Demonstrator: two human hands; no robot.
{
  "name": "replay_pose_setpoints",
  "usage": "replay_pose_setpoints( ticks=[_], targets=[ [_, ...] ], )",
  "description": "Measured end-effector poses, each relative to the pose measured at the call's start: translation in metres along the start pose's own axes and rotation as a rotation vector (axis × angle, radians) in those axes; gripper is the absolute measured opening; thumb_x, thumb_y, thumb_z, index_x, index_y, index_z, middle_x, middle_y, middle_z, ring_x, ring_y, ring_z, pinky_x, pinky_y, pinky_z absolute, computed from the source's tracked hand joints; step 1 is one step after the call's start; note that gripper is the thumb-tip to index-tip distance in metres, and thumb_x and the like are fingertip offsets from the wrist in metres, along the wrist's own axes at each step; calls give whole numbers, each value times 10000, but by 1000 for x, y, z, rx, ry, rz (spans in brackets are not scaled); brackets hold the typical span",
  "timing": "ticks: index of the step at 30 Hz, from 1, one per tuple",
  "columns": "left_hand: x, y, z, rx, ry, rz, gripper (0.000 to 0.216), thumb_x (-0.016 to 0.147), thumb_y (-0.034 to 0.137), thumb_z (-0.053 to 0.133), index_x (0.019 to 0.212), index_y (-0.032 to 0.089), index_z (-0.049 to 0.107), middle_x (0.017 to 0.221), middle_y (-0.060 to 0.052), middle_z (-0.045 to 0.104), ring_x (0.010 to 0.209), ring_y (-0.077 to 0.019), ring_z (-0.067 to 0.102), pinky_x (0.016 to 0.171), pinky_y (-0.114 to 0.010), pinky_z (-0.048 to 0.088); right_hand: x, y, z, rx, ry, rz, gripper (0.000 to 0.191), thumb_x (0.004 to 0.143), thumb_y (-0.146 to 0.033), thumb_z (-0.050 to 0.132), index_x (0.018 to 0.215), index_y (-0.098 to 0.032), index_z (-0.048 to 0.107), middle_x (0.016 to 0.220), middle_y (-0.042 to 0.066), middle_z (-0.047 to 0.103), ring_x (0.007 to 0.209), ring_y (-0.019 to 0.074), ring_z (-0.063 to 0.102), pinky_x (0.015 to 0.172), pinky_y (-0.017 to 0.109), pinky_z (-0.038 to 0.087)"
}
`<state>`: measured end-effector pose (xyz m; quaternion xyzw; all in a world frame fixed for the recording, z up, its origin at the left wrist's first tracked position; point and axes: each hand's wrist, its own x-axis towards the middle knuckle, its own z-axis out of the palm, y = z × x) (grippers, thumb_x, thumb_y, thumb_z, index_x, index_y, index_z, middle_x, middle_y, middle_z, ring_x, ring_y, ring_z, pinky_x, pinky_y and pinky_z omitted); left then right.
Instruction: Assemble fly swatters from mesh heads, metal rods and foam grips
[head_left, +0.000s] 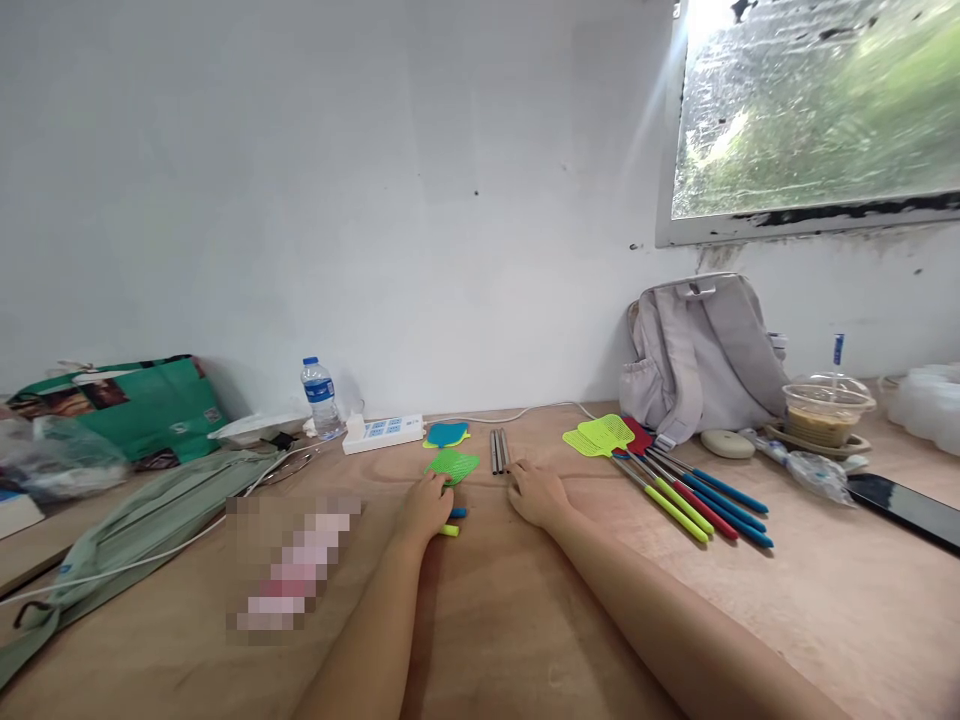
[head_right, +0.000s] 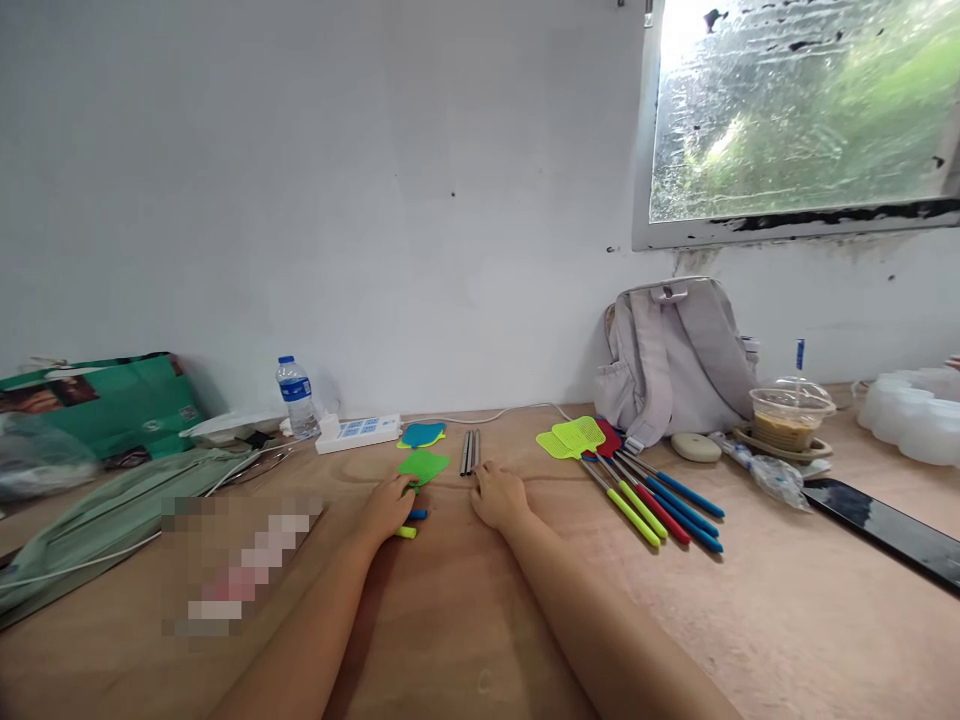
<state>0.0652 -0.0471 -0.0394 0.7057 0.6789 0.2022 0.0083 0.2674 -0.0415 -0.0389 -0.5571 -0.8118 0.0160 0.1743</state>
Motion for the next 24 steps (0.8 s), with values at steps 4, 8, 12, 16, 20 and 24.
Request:
replay_pose_setpoints(
  ticks=[4, 8, 12, 16, 20, 24],
  targets=[
    [2, 0, 1, 14, 19, 33, 331, 722, 165, 421, 996, 179, 605, 1006, -82, 585, 958, -204, 528, 841, -285, 385, 1, 3, 1, -13, 8, 82, 350, 794, -280, 368, 1099, -149, 478, 1077, 126, 534, 890, 256, 559, 666, 320, 390],
    [1, 2, 0, 5, 59, 8, 307, 740, 164, 396, 966, 171, 603, 963, -78, 589, 923, -187, 539, 818, -264, 390, 2, 7, 1, -19, 11, 130, 359, 805, -280, 369, 1132, -158, 455, 1082, 132, 523, 882, 243, 562, 672, 318, 387],
    [-3, 6, -4, 90, 158, -94, 325, 770, 241, 372, 1006, 182, 588, 1013, -95, 567, 927, -217, 541, 808, -310, 390, 2, 8, 0, -17, -5, 100, 334, 813, -285, 371, 1116, -230, 502, 1131, 92, 507, 890, 218, 564, 688, 296, 385],
    [-7, 10, -9, 171, 106, -236, 367, 731, 335, 411, 986, 166, 614, 1026, -125, 579, 984, -276, 514, 817, -366, 378, 3, 8, 1, -33, -12, 136, 308, 816, -308, 354, 954, -167, 591, 1078, 121, 528, 872, 243, 572, 676, 314, 394],
    [-8, 12, -12, 159, 70, -344, 391, 701, 378, 435, 911, 121, 640, 1005, -164, 595, 991, -297, 505, 804, -372, 383, 4, 14, 0, -50, 7, 211, 305, 804, -310, 376, 971, -136, 564, 1044, 146, 533, 878, 257, 572, 670, 328, 402],
    [-8, 11, -12, 98, 80, -348, 301, 713, 305, 433, 875, 174, 650, 1026, -132, 600, 997, -288, 506, 807, -380, 382, 4, 26, -4, -57, 14, 283, 269, 813, -299, 383, 963, -145, 546, 1015, 132, 549, 868, 244, 578, 666, 322, 407]
  ],
)
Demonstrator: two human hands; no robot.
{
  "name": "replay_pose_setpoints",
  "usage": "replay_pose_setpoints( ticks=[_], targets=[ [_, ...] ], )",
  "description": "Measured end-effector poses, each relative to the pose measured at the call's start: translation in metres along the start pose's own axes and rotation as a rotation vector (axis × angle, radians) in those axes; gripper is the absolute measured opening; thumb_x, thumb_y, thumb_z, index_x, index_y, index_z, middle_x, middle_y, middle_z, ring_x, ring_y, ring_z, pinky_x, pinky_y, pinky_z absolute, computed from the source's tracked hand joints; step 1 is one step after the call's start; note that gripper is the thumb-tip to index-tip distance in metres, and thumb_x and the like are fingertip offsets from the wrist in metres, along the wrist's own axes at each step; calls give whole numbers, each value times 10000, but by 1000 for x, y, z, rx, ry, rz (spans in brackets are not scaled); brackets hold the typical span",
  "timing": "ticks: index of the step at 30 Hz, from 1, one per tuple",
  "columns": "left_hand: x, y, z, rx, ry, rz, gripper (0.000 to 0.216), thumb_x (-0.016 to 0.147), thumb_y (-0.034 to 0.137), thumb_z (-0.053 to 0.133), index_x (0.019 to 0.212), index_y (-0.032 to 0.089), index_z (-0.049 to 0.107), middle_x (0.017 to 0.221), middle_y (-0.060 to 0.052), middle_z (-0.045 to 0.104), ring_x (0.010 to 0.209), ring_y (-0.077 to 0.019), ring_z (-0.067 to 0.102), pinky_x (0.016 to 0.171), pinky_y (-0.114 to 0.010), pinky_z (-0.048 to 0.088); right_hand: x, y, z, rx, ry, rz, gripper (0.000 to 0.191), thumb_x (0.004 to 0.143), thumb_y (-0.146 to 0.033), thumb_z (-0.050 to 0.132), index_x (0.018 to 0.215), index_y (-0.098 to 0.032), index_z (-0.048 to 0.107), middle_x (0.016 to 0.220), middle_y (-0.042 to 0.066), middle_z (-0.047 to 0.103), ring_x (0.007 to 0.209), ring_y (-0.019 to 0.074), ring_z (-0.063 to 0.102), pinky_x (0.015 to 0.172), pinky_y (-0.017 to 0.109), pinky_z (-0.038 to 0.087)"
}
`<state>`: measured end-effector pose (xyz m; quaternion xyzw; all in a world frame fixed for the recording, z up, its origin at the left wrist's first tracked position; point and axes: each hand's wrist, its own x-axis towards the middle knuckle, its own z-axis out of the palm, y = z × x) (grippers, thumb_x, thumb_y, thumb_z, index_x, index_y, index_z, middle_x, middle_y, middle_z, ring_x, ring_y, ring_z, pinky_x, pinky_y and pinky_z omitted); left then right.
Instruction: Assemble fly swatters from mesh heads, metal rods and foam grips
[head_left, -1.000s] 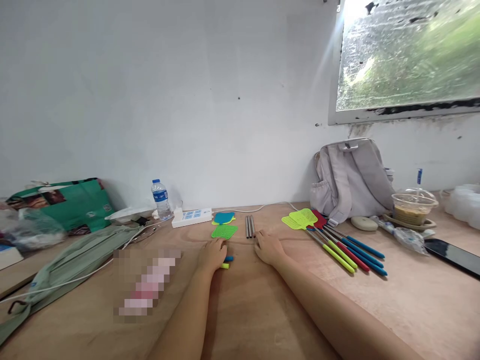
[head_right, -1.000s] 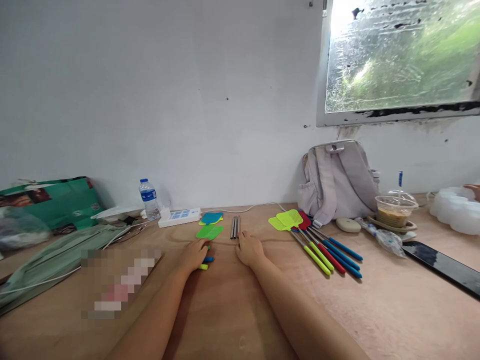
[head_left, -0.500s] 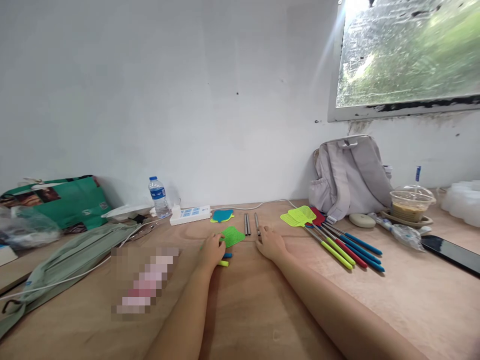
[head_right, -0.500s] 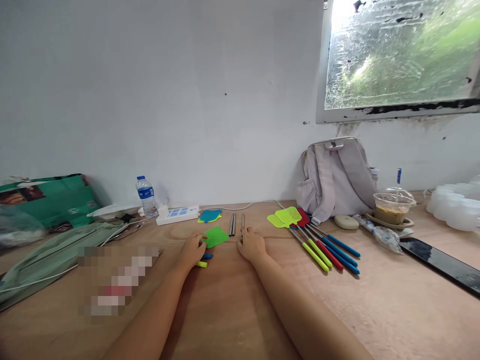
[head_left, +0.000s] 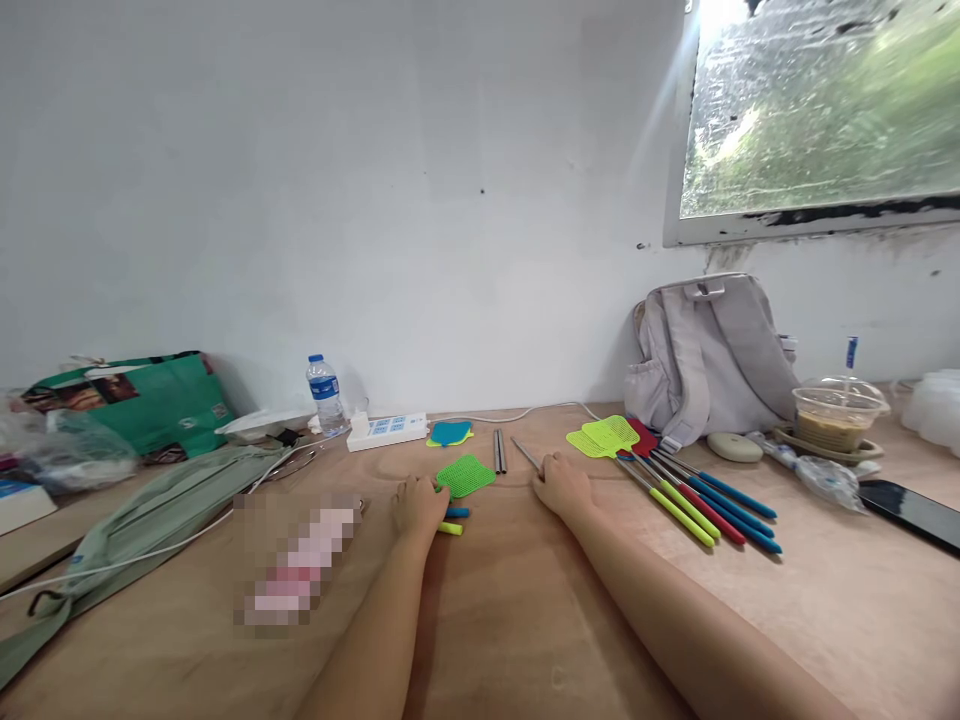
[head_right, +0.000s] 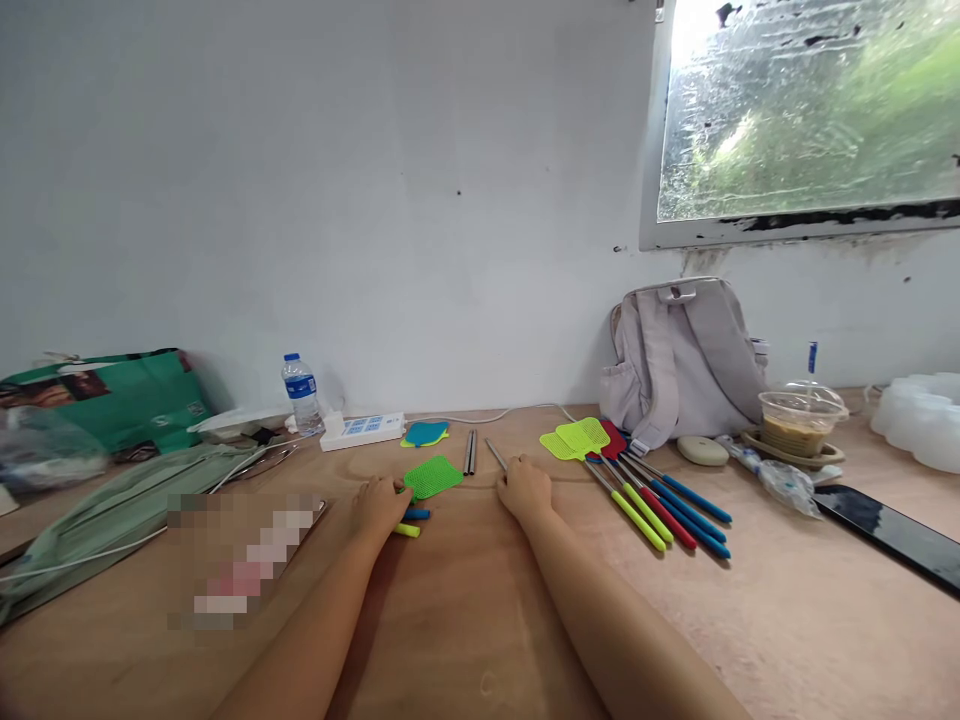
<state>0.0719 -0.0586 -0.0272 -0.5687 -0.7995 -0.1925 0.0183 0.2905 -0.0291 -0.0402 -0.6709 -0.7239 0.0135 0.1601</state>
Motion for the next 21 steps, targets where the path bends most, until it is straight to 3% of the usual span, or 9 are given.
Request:
replay_pose_setpoints(
  ticks=[5, 15, 21],
  targets=[
    [3, -1, 4, -16, -18, -7, 263, 754, 287, 411, 831, 218, 653, 1037, -101, 600, 1000, -286, 506, 802, -387, 390, 5, 8, 0, 0, 1, 64, 289, 847, -273, 360, 1067, -131, 483, 1032, 148, 548, 890, 237, 570, 668, 313, 410],
    [1, -1, 3, -29, -43, -1, 277, 761, 382, 423, 799, 211, 636, 981, -109, 622, 1000, -301, 500, 794, -395, 380, 5, 15, 5, 85, 37, 18, 316, 786, -20, 284, 970, -68, 537, 1043, 201, 509, 831, 219, 562, 693, 325, 388],
    [-4, 0, 1, -5, -17, 12, 337, 731, 471, 410, 757, 208, 619, 1004, -117, 607, 1030, -305, 479, 831, -400, 353, -5, 20, 0, 257, 127, -24, 273, 838, -122, 251, 948, -94, 499, 987, 163, 520, 904, 202, 507, 763, 291, 373]
  ],
)
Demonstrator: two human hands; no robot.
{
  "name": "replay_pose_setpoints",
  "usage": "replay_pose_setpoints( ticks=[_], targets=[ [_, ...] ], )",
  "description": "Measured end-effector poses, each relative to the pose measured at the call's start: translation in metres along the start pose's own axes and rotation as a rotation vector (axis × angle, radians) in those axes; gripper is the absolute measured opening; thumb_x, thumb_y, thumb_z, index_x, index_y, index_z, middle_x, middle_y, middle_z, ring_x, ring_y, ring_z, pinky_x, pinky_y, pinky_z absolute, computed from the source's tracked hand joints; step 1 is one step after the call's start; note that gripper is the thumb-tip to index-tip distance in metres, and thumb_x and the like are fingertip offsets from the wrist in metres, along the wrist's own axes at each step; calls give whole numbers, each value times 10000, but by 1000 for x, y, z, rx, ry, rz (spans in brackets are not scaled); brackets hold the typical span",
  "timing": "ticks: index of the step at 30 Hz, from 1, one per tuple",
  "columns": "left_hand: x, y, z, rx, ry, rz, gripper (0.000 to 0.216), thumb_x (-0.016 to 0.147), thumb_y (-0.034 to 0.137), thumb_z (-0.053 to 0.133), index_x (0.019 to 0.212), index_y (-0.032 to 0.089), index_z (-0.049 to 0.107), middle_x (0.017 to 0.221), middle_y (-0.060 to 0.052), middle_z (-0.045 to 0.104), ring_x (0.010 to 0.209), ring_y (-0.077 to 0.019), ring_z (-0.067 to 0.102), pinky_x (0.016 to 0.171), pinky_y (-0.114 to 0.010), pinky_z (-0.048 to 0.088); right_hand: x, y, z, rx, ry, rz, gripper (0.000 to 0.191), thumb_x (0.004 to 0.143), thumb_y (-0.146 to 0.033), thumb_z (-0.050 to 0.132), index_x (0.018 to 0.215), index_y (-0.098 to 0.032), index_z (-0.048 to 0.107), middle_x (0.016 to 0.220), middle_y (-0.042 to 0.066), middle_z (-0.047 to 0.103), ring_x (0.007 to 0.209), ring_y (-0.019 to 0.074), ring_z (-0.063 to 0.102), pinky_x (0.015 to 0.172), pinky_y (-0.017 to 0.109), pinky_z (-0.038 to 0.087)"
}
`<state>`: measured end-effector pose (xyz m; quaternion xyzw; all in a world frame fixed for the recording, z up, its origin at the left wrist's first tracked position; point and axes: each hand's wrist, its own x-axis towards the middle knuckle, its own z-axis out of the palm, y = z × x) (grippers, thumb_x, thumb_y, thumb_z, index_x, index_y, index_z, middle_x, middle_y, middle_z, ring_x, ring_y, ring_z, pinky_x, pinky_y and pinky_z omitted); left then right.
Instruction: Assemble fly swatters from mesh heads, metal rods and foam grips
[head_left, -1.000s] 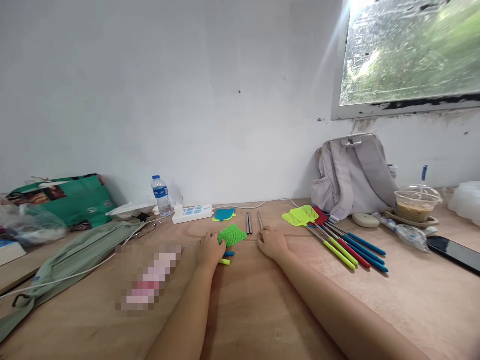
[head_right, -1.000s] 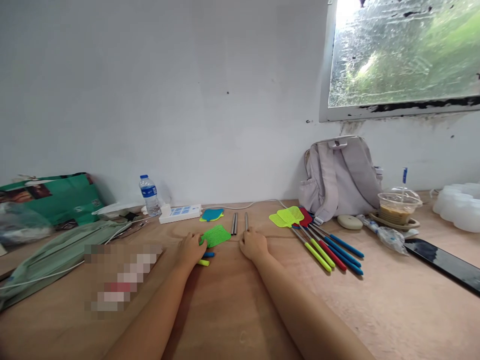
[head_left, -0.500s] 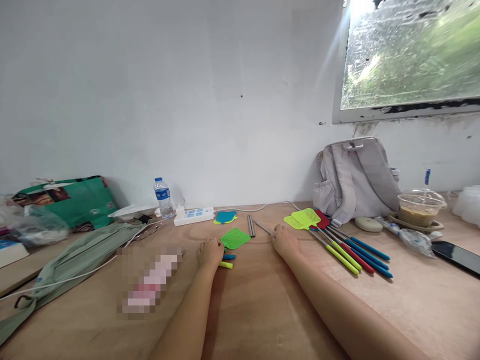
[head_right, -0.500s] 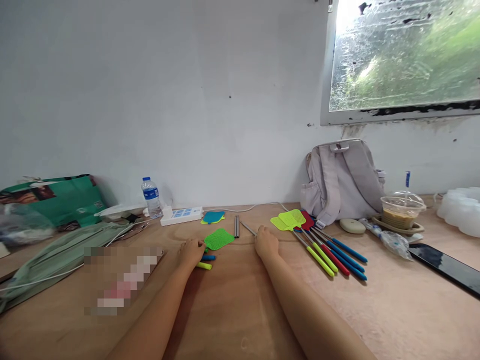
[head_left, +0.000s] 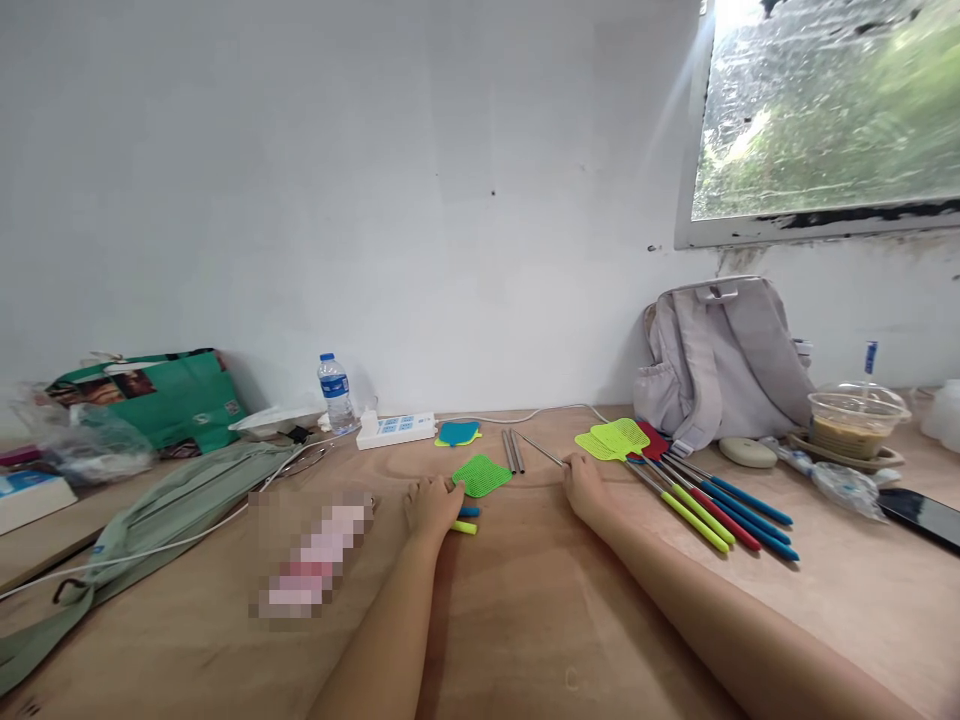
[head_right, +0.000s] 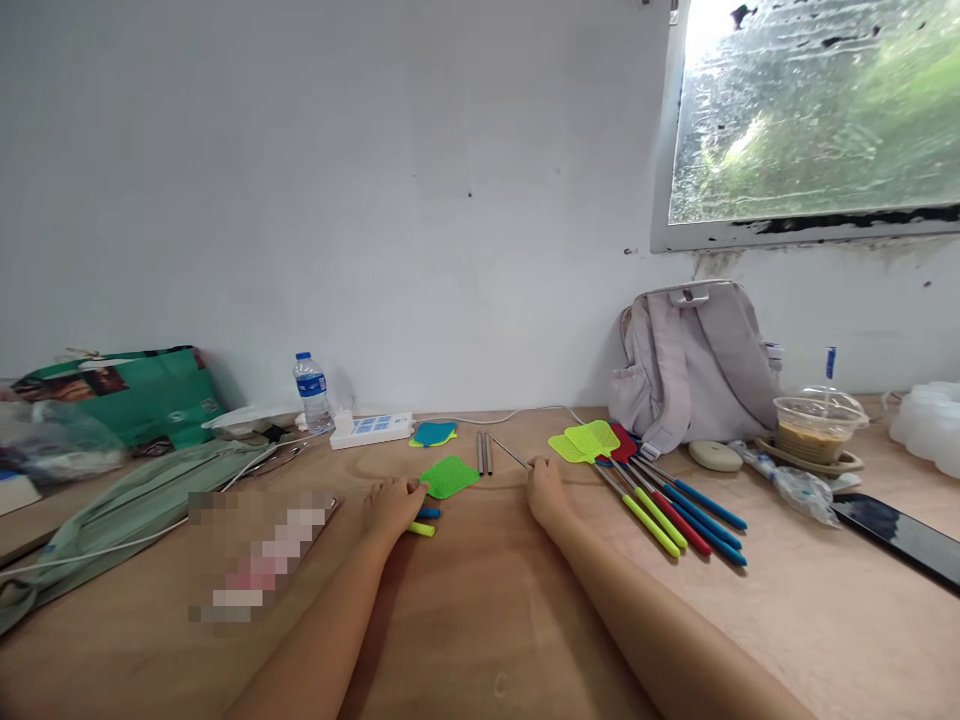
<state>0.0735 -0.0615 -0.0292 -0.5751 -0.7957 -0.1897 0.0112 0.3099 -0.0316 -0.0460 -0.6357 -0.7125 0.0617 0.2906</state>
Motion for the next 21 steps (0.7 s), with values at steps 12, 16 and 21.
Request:
replay_pose_setpoints(
  ticks=[12, 16, 21],
  targets=[
    [3, -2, 6, -52, -8, 2, 197, 678, 365, 469, 716, 215, 592, 1004, -88, 584, 1005, -293, 463, 826, -396, 330, -87, 1, -21, 929, -184, 73, 449, 750, -615, 306, 848, -204, 457, 477, -74, 322, 435, 114, 335, 478, 246, 285],
    [2, -2, 5, -42, -1, 6, 224, 676, 385, 482, 754, 205, 588, 1001, -94, 572, 997, -291, 465, 837, -396, 330, -84, -1, -31, 931, -179, 92, 433, 728, -616, 330, 798, -207, 451, 445, -79, 328, 424, 110, 326, 474, 244, 282],
    [3, -1, 6, -27, 4, 38, 245, 703, 418, 470, 778, 220, 594, 1006, -80, 568, 1001, -296, 463, 841, -406, 331, -74, 7, -25, 935, -170, 188, 346, 765, -516, 328, 789, -197, 460, 418, -82, 361, 412, 100, 348, 460, 230, 273]
  ],
)
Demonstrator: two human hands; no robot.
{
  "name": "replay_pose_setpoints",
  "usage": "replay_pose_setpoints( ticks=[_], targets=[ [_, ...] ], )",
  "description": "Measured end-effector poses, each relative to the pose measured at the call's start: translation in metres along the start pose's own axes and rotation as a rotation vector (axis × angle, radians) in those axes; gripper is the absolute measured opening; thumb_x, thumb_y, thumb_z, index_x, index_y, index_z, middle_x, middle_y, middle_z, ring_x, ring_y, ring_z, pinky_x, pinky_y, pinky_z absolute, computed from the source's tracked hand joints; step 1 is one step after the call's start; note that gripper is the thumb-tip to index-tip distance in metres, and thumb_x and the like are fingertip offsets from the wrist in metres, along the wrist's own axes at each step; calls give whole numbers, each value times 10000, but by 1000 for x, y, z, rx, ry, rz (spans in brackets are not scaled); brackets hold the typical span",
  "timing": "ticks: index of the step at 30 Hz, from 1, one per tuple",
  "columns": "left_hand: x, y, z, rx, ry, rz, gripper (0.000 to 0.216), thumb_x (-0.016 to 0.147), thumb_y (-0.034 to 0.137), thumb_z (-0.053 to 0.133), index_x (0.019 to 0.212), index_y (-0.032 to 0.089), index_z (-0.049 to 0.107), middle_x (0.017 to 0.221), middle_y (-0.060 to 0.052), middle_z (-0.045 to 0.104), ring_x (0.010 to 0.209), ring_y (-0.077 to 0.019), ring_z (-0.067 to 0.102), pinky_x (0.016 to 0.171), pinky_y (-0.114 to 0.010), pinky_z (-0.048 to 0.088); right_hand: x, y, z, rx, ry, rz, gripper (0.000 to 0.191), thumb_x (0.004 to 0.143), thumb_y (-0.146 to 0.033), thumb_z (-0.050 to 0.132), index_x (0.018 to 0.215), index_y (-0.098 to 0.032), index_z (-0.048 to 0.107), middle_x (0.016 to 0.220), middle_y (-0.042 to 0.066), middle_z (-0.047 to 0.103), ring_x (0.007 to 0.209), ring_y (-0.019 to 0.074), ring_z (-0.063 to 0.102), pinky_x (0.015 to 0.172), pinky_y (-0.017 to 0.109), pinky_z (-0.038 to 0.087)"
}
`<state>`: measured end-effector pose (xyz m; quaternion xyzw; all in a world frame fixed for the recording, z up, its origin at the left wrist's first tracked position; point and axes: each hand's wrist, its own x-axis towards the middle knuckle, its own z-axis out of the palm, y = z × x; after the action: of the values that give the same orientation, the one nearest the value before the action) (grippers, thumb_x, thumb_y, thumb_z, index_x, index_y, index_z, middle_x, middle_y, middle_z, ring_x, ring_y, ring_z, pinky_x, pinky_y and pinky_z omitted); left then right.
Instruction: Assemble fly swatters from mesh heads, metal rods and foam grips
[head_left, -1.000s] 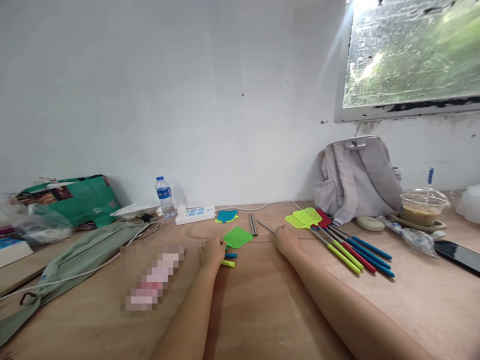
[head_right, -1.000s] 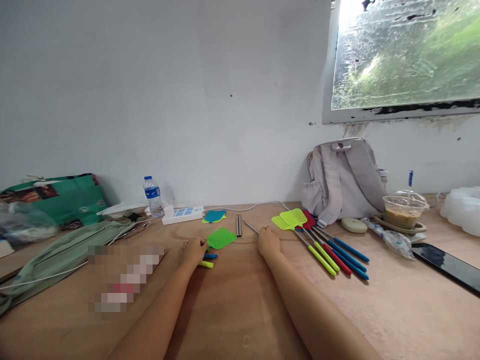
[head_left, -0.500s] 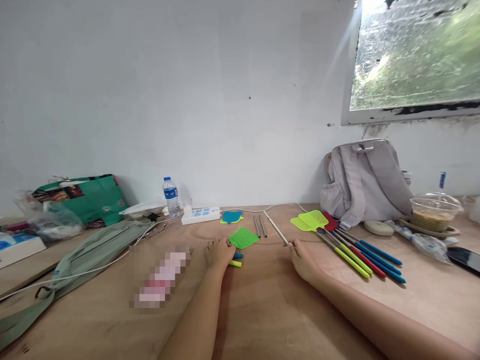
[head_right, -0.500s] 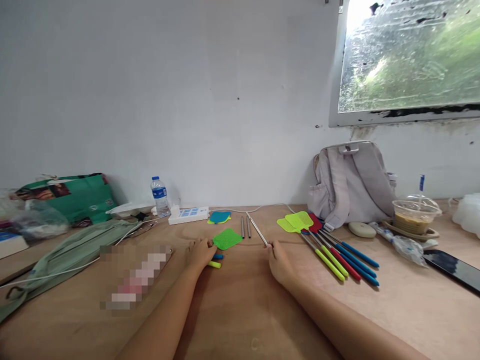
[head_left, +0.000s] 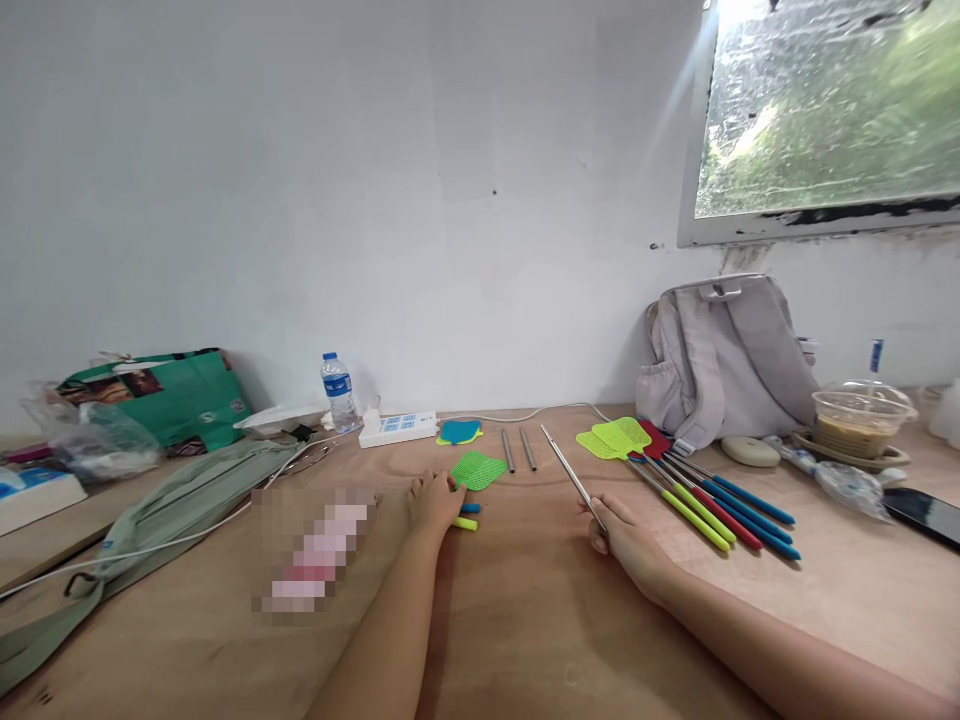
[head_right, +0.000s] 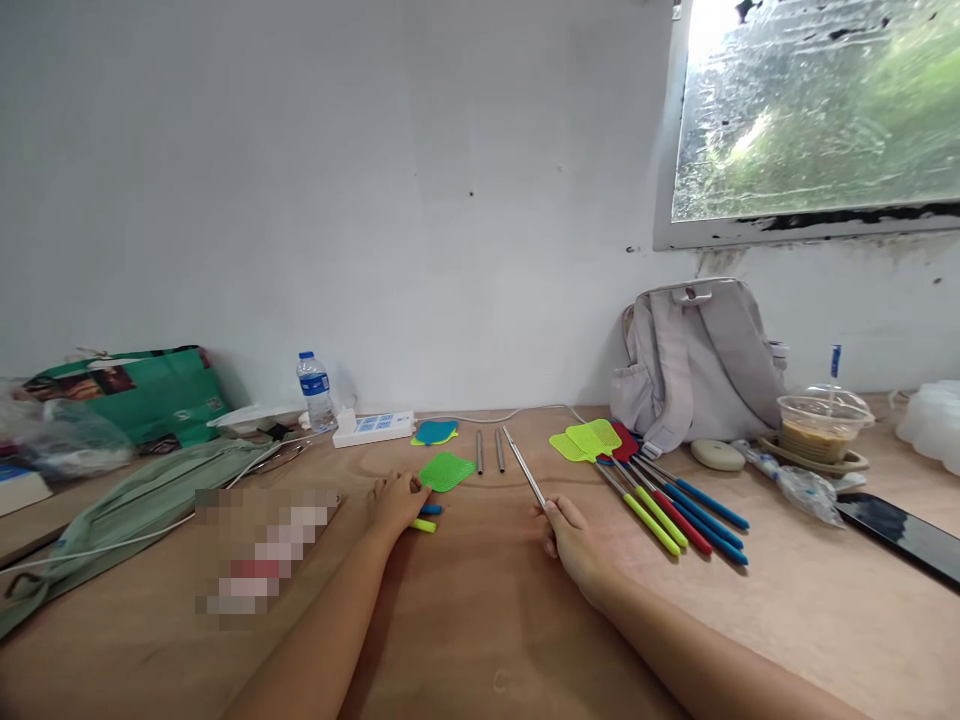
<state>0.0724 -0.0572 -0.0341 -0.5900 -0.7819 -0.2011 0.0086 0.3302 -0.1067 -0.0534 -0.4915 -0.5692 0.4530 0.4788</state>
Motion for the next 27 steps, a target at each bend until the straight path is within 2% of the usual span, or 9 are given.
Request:
replay_pose_setpoints(
  ticks=[5, 12, 17, 23, 27],
  targets=[
    [4, -1, 4, 1, -2, -5, 245, 719, 416, 463, 784, 228, 607, 1023, -78, 570, 1026, -294, 455, 859, -418, 327, 6, 11, -3, 129, 5, 41, 332, 759, -477, 363, 811, -176, 494, 417, -82, 370, 396, 93, 357, 440, 229, 252],
    [6, -2, 4, 10, -30, -40, 282, 742, 413, 437, 830, 228, 631, 1074, -105, 563, 1082, -305, 428, 894, -459, 282, 12, 18, -5, 194, -27, 75, 297, 745, -453, 400, 777, -177, 504, 435, -68, 407, 403, 94, 373, 435, 224, 254],
    [5, -2, 4, -12, 6, -68, 276, 766, 375, 430, 890, 203, 607, 1084, -129, 563, 1090, -310, 431, 912, -483, 259, 15, 20, -6, 229, -36, 95, 235, 716, -404, 408, 733, -188, 498, 486, -48, 445, 397, 92, 369, 426, 232, 266],
    [7, -3, 6, -99, 60, -44, 196, 786, 283, 435, 888, 178, 566, 1019, -111, 604, 1057, -264, 473, 941, -402, 245, 16, 21, -6, 229, -40, 115, 254, 726, -423, 408, 768, -187, 490, 460, -64, 418, 390, 92, 378, 416, 228, 250],
    [10, -2, 5, -207, 83, -73, 146, 790, 255, 433, 868, 175, 528, 979, -97, 617, 1016, -242, 507, 925, -394, 259, 16, 21, -5, 259, -42, 120, 271, 724, -432, 439, 768, -171, 496, 474, -71, 425, 382, 76, 380, 415, 221, 244]
  ],
)
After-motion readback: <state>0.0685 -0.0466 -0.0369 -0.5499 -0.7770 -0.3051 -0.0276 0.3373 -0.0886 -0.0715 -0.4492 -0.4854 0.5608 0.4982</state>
